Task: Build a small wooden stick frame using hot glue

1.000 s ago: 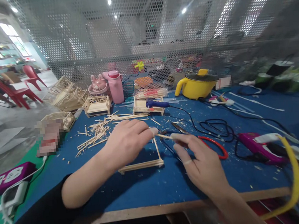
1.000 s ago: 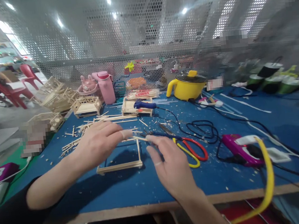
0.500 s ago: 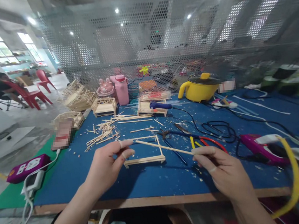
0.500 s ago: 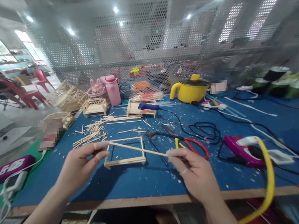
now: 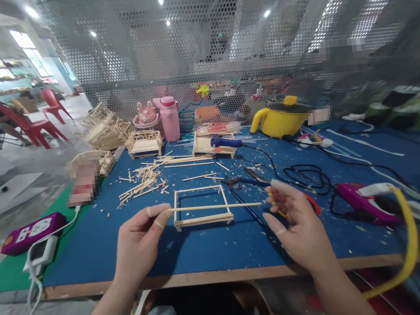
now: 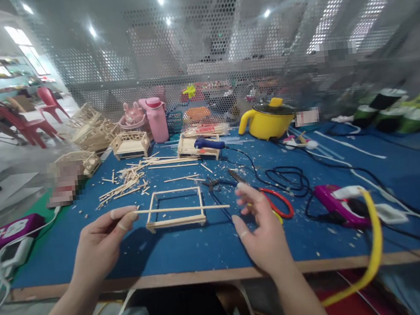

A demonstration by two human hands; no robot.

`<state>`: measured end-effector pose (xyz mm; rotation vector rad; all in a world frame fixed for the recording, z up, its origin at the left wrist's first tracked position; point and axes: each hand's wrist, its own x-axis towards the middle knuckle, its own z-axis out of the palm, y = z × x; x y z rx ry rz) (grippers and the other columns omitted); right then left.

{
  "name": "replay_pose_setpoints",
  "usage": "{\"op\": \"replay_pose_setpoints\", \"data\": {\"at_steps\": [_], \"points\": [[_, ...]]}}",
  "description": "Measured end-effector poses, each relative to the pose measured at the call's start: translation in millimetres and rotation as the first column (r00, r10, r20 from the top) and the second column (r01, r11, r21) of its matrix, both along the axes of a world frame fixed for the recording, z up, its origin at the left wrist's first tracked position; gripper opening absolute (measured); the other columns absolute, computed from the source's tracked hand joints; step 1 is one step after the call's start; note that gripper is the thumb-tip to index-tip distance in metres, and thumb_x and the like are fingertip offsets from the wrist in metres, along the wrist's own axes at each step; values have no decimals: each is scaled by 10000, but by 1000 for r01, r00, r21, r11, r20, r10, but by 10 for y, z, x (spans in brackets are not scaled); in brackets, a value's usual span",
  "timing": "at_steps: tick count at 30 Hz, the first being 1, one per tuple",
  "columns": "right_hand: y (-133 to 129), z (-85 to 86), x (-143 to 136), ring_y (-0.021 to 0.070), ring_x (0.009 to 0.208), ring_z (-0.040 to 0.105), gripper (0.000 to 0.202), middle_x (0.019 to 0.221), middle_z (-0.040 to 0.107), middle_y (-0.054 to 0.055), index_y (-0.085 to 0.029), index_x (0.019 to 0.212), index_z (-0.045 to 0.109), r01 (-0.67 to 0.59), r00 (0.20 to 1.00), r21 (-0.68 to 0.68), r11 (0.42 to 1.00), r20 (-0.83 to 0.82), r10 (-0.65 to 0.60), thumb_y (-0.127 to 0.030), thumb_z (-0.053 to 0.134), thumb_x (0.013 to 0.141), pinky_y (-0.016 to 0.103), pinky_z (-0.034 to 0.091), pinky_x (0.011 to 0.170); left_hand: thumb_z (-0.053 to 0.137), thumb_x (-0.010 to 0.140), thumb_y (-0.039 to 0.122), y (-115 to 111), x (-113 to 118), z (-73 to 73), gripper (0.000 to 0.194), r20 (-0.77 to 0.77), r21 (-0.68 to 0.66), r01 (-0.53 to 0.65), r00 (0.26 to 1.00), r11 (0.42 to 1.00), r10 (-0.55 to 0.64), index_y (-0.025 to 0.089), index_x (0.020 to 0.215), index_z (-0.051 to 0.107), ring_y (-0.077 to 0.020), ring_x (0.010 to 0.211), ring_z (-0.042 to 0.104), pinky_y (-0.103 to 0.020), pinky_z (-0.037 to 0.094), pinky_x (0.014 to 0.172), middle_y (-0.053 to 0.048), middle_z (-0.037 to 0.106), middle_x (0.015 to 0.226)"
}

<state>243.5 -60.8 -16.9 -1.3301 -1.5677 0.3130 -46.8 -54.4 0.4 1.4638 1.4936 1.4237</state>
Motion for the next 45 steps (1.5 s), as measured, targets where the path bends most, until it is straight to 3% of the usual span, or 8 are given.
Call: {"op": "replay_pose_setpoints", "data": {"at_steps": [3, 6, 9, 11, 14, 19, 27, 45], "points": [[-8, -25, -42, 244, 1262, 452, 682, 1411, 418, 96, -278, 1411, 309, 13, 1000, 113, 994, -17, -11, -115, 509, 779, 420, 434, 984, 702, 722, 382, -9, -19, -63, 199, 11, -22, -38, 999, 999, 39, 223, 833, 744, -143, 777, 664, -210, 519, 729, 9, 749, 807], [-29, 41, -97, 267, 1322, 379, 639, 1441, 398, 99, -260, 1424, 314, -7, 987, 165, 986, 160, -20, -137, 498, 825, 479, 338, 1066, 709, 712, 387, -27, -7, -92, 206, 13, -36, -39, 999, 999, 39, 226, 834, 748, -144, 757, 662, -213, 521, 707, 11, 748, 792], [-16, 126, -142, 252, 1149, 540, 435, 1212, 613, 77, -269, 1284, 511, -177, 890, 163, 971, 448, 87, -176, 532, 859, 468, 374, 1018, 704, 718, 387, -46, 42, -105, 206, 19, -31, -15, 1000, 999, 16, 218, 828, 747, -148, 738, 658, -222, 524, 690, 6, 745, 778], [20, 152, -151, 191, 928, 630, 282, 972, 692, 38, -262, 1137, 606, -283, 842, 113, 953, 506, 190, -171, 513, 887, 368, 467, 883, 693, 730, 391, -49, 81, -121, 214, 24, -43, 12, 1000, 999, -11, 206, 824, 743, -153, 720, 657, -233, 527, 675, -3, 742, 767], [103, 136, -124, 153, 809, 645, 190, 867, 689, 21, -232, 1012, 630, -252, 876, 41, 967, 435, 210, -192, 471, 916, 271, 500, 736, 649, 775, 406, -32, 96, -165, 260, 22, -90, 50, 999, 995, -49, 192, 902, 723, -165, 764, 665, -259, 532, 714, -23, 741, 815], [232, 51, -38, 173, 832, 654, 164, 901, 689, 20, -234, 957, 616, -163, 904, -86, 983, 387, 183, -263, 460, 914, 278, 502, 747, 568, 840, 404, -27, -15, -261, 400, -68, -106, -20, 998, 994, 13, 198, 1183, 587, -171, 873, 656, -281, 527, 748, -53, 706, 983], [271, -17, -13, 179, 845, 658, 157, 909, 693, 2, -280, 949, 642, -217, 885, -138, 966, 390, 255, -258, 498, 892, 302, 506, 763, 655, 791, 352, -63, -7, -317, 291, -355, -14, 40, 934, 999, -42, 240, 1059, 642, -149, 762, 614, -274, 506, 732, -10, 648, 863], [303, 15, -94, 169, 838, 665, 187, 901, 705, 18, -260, 954, 683, -292, 860, -145, 945, 393, 326, -216, 513, 890, 294, 512, 757, 645, 802, 349, -69, 52, -363, 267, -326, -79, -5, 945, 997, -21, 256, 1051, 674, -154, 826, 678, -255, 517, 768, 0, 732, 943]]}}
